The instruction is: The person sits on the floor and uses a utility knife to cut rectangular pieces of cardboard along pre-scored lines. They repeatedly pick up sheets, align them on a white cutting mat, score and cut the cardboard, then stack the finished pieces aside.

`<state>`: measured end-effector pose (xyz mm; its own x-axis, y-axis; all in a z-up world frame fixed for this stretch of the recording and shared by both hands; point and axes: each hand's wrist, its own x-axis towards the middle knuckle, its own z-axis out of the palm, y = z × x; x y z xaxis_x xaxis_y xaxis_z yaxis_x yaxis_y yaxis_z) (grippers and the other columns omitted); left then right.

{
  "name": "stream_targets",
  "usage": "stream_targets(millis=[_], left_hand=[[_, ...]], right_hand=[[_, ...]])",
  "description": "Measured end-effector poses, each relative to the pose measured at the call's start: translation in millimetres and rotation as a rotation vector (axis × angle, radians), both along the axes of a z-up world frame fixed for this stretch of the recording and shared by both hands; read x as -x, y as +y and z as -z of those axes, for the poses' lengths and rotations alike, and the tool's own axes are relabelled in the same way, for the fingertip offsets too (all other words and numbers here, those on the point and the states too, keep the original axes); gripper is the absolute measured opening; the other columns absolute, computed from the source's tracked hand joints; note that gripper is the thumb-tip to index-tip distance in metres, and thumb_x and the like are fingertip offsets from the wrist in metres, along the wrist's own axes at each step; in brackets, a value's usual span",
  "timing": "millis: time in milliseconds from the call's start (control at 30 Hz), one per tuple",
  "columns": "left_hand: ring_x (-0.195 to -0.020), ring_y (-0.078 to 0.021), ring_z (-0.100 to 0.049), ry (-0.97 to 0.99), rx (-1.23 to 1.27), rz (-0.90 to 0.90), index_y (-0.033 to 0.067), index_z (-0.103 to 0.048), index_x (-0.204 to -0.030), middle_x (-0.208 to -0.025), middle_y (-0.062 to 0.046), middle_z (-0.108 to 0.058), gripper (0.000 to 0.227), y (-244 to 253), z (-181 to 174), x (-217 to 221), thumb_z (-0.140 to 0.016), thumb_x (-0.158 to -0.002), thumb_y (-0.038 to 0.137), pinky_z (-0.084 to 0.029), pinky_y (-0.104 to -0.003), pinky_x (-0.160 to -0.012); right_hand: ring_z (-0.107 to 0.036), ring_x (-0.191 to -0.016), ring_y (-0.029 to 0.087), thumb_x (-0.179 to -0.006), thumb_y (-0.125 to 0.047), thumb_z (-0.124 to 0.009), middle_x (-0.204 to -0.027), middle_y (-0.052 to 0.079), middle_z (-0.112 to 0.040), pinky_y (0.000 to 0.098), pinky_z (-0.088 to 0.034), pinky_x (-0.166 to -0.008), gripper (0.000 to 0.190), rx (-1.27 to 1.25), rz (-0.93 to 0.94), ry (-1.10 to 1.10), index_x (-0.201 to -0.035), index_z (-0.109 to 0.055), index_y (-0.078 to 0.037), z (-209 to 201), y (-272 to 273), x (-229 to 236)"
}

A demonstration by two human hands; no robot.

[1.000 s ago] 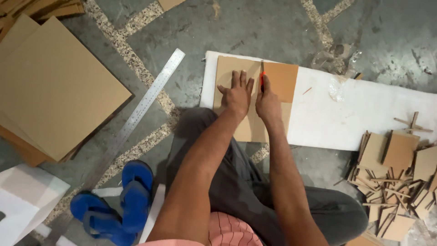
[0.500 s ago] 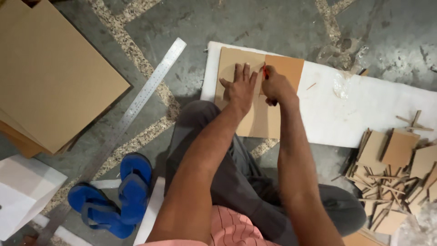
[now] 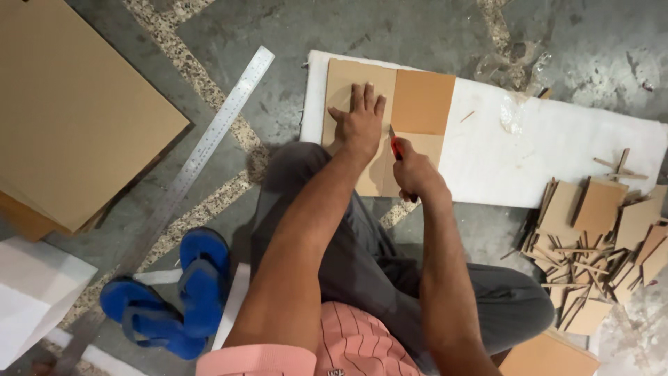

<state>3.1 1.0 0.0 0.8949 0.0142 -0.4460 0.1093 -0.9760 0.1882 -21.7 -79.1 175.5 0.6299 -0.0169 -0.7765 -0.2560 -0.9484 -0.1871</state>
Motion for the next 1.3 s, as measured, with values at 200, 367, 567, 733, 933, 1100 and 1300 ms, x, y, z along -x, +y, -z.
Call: stream_targets(millis=[200, 367, 567, 733, 933, 1100, 1300], left_hand=[[-0.154, -0.0366, -0.008, 0.028, 0.012, 0.013, 0.0259, -0.018, -0.164, -0.171, -0.006, -0.005, 0.070, 0.0, -4.9, 3.6, -0.049, -0.101, 0.024, -0.037, -0.081, -0.100], [-0.156, -0.0378, -0.007, 0.049, 0.027, 0.012, 0.0245, -0.017, -0.165, -0.173, -0.007, -0.004, 0.068, 4.9, -16.4, 0.8, -0.048, -0.104, 0.024, -0.035, -0.082, -0.102], [-0.156, -0.0370, -0.004, 0.096, 0.051, -0.001, 0.0284, -0.015, -0.164, -0.172, -0.005, -0.001, 0.070, 4.8, -17.8, 1.4, -0.050, -0.103, 0.025, -0.033, -0.083, -0.103], [-0.155, -0.0404, -0.005, 0.066, 0.036, 0.017, 0.0269, -0.016, -0.164, -0.172, -0.008, -0.002, 0.093, -5.3, 27.7, 4.5, -0.069, -0.088, 0.030, -0.035, -0.081, -0.102], [-0.152, -0.0415, -0.011, -0.085, -0.018, 0.017, 0.0262, -0.020, -0.160, -0.169, -0.009, -0.007, 0.123, -3.5, 18.4, -1.1, -0.094, -0.063, 0.038, -0.039, -0.082, -0.097], [-0.155, -0.0434, -0.009, 0.080, -0.038, 0.116, 0.0199, -0.012, -0.165, -0.172, -0.013, -0.004, 0.140, 9.0, -37.3, 9.1, -0.099, -0.058, 0.045, -0.040, -0.076, -0.103], [-0.155, -0.0440, -0.004, 0.158, -0.039, 0.128, 0.0186, -0.003, -0.165, -0.173, -0.015, 0.002, 0.145, 16.2, -68.2, 9.7, -0.099, -0.060, 0.047, -0.037, -0.076, -0.105]], right_hand=[[-0.067, -0.048, 0.031, -0.089, -0.004, -0.037, -0.083, 0.026, -0.071, 0.0450, -0.053, -0.046, 0.061, -0.025, 0.012, -0.027, -0.148, -0.044, -0.014, -0.2, -4.2, 11.0], [-0.067, -0.050, 0.032, -0.091, -0.004, -0.037, -0.087, 0.028, -0.071, 0.0457, -0.053, -0.047, 0.056, 0.039, 0.004, 0.021, -0.147, -0.045, -0.014, 1.4, 5.2, 0.8], [-0.067, -0.051, 0.031, -0.092, -0.002, -0.037, -0.087, 0.025, -0.070, 0.0450, -0.053, -0.047, 0.053, 0.009, 0.023, 0.025, -0.143, -0.047, -0.013, 3.6, -1.1, -4.1], [-0.068, -0.053, 0.029, -0.095, -0.005, -0.038, -0.088, 0.025, -0.073, 0.0433, -0.054, -0.048, 0.049, 0.049, -0.010, 0.053, -0.143, -0.048, -0.015, 13.0, -1.6, -8.1], [-0.073, -0.067, 0.036, -0.098, -0.015, -0.036, -0.090, 0.027, -0.072, 0.0508, -0.057, -0.065, 0.053, 0.019, -0.051, -0.119, -0.149, -0.048, -0.021, 0.1, -17.6, 23.4], [-0.070, -0.078, 0.044, -0.092, -0.018, -0.050, -0.089, 0.028, -0.072, 0.0539, -0.054, -0.075, 0.056, -0.029, -0.075, -0.370, -0.148, -0.044, -0.015, 28.9, -93.3, 51.8], [-0.070, -0.083, 0.040, -0.086, -0.012, -0.064, -0.089, 0.024, -0.072, 0.0457, -0.055, -0.077, 0.027, -0.200, 0.251, -0.776, -0.109, -0.067, 0.001, 139.5, -179.2, 32.5]])
